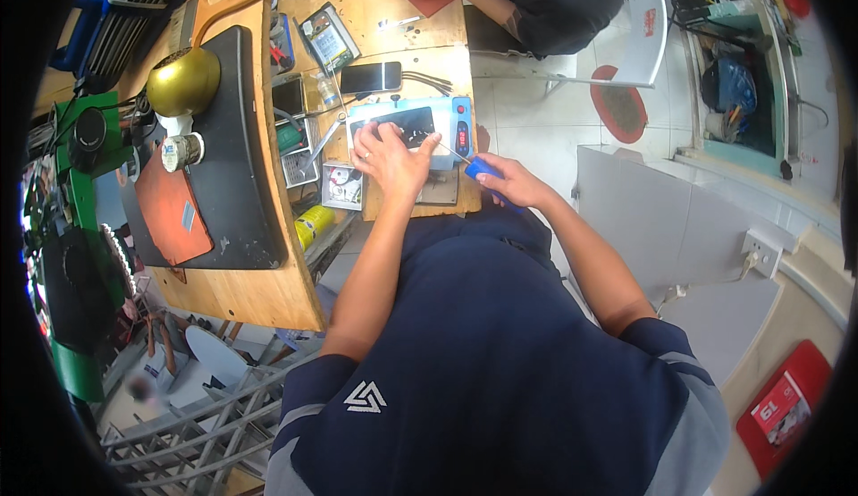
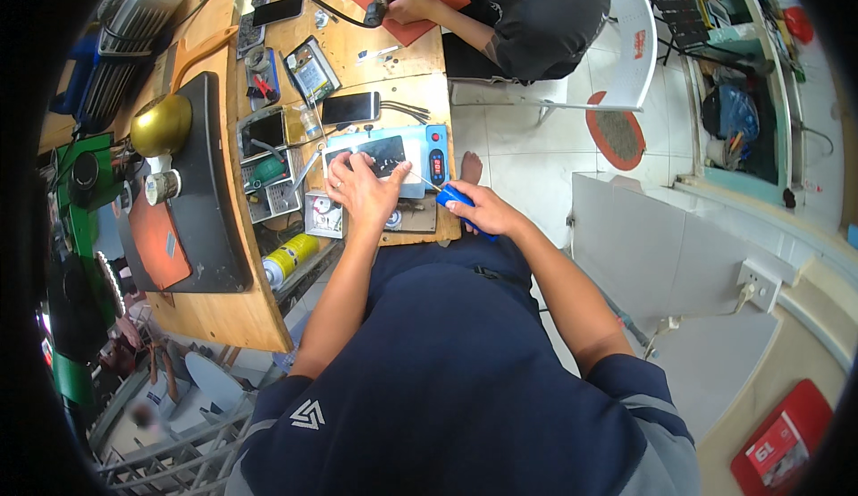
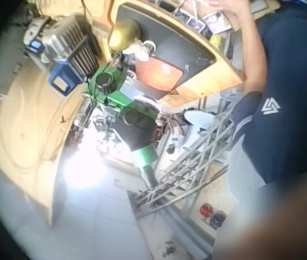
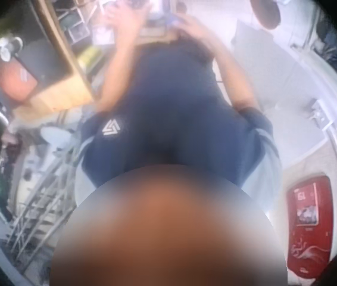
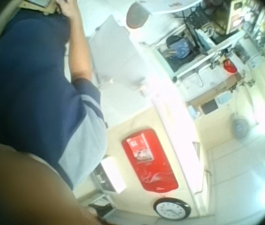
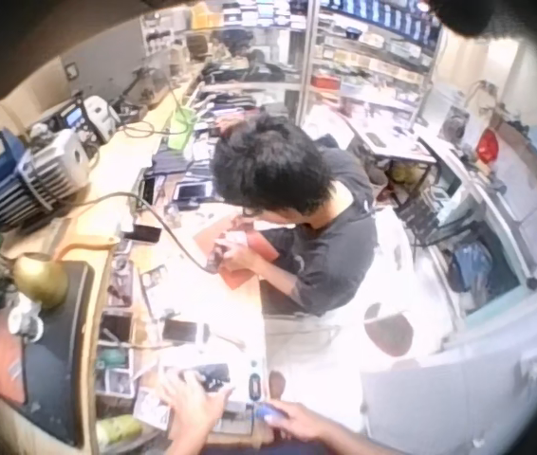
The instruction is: The person uses a blue handheld tool to scrape adhesive residue from a rectangular screen held in a light-blue frame. They repeatedly scrape the surface, lift the screen to inspect it, and continue removing residue until the screen appears mostly clear.
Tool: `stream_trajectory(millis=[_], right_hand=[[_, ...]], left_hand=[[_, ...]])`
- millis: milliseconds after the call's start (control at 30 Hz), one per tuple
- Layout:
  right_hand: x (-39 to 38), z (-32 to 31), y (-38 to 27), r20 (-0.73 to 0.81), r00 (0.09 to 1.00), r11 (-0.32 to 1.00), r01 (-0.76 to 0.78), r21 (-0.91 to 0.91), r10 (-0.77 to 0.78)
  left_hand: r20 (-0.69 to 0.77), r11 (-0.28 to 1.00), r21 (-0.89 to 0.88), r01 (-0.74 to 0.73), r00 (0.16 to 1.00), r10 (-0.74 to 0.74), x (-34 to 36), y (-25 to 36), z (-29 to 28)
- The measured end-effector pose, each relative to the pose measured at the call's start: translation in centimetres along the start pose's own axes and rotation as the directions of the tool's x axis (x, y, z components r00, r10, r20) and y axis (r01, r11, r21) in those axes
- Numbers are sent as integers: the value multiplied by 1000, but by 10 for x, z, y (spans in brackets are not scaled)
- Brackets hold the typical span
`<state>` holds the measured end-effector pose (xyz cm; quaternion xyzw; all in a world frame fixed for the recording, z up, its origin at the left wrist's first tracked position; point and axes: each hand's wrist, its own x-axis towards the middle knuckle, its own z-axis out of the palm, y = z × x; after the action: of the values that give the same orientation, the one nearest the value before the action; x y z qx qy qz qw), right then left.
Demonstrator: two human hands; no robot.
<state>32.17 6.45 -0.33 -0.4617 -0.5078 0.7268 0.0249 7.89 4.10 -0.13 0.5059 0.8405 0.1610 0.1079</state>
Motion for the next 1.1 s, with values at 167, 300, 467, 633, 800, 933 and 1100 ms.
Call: stream_trajectory(millis=[167,300,467,633,800,933,1100], right_hand=[[9,-29,-9,159,987,999,-21,-46,28],[17,-46,-14,256,966,997,-20,-71,38],[27,-65,-22,326,944,989,-7,-149,56],[38,-82,-32,403,912,986,-4,-167,72],[46,-93,-40,450,888,984,-21,-175,99],[52,-101,-47,468,876,986,-47,-161,118],[59,-107,-53,512,846,972,-31,-233,150]], left_hand=[[134,998,-25,64,989,-60,3,-3,-11],[136,995,-38,96,987,-90,2,1,-14],[97,985,-29,170,981,-167,-1,18,-8],[159,984,-25,179,972,-173,-1,12,-13],[107,977,-46,208,974,-202,-3,15,-7],[26,968,-70,241,971,-239,-6,24,2],[60,974,-82,210,977,-206,-10,13,-1]])
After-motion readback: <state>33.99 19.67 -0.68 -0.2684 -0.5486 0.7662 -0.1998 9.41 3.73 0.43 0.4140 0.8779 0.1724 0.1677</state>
